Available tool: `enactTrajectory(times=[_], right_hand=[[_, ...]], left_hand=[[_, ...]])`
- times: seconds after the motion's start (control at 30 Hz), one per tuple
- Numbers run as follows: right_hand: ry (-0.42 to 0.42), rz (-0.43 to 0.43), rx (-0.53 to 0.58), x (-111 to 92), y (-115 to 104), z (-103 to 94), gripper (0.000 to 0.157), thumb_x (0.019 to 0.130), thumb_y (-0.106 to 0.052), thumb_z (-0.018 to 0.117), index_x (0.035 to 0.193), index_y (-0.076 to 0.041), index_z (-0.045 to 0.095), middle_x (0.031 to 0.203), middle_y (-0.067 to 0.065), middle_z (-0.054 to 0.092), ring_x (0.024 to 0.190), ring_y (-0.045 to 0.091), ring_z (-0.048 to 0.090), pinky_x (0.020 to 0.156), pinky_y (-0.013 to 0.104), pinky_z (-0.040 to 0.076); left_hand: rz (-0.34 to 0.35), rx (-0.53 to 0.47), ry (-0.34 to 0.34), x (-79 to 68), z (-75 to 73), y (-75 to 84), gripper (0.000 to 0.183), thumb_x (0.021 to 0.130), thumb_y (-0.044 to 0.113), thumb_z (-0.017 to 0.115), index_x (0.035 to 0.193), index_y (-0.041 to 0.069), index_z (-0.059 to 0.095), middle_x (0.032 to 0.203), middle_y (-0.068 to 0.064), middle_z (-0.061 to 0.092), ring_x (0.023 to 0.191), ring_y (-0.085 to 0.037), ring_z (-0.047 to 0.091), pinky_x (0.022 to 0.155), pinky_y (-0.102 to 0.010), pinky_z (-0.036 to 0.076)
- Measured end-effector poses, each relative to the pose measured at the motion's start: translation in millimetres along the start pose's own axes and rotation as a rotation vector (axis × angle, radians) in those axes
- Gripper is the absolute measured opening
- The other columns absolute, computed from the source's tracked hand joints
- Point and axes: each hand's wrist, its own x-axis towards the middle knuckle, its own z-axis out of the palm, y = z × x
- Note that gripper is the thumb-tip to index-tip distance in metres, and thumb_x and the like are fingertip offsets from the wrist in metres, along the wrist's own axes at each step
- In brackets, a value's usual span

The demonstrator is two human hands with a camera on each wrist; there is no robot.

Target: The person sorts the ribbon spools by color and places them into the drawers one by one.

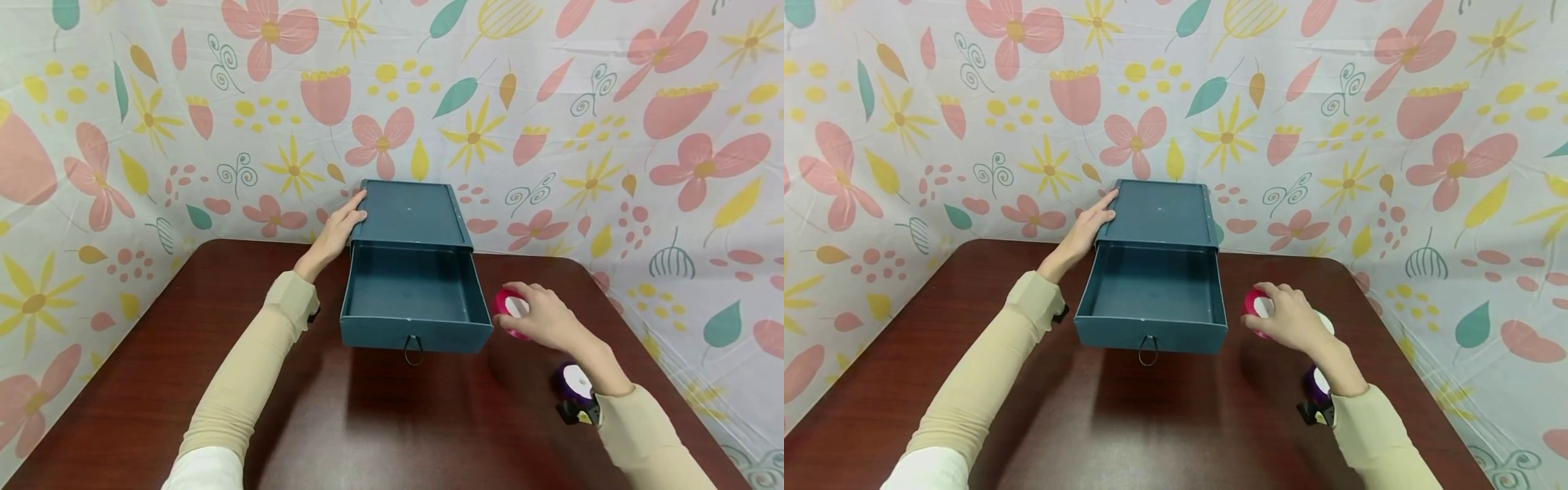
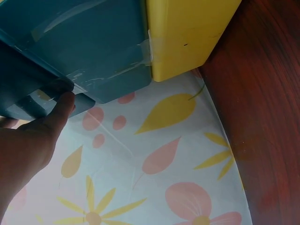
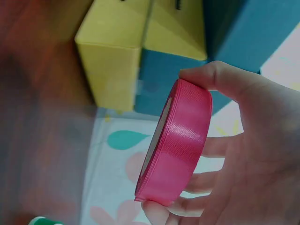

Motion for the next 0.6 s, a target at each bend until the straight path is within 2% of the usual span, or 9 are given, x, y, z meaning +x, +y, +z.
enactTrajectory(times=[0.33, 0.6], right_hand=[[0.009, -0.046, -0.006, 10.4, -17.8, -30.6, 0.072, 0.081, -0.043, 0.072, 0.139, -0.008, 0.048, 0.125, 0.024, 0.055, 0.109, 0.039, 0.047, 0.072, 0.048, 0.056], [0.021, -0.096, -0.029, 18.5, -36.9, -54.6, 0.071, 0.082, -0.041, 0.072, 0.139, -0.007, 0.048, 0.119, 0.022, 0.058, 0.103, 0.036, 0.05, 0.069, 0.045, 0.056]], left_hand=[[0.009, 0.016, 0.002, -0.2, 0.2, 0.9, 0.059, 0.1, 0.041, 0.035, 0.156, 0.026, 0.022, 0.163, 0.004, 0.017, 0.15, -0.018, 0.019, 0.12, -0.043, 0.022], [0.012, 0.013, -0.005, 0.5, 0.7, 1.6, 0.059, 0.1, 0.04, 0.035, 0.156, 0.025, 0.021, 0.163, 0.002, 0.017, 0.15, -0.019, 0.02, 0.12, -0.044, 0.022]])
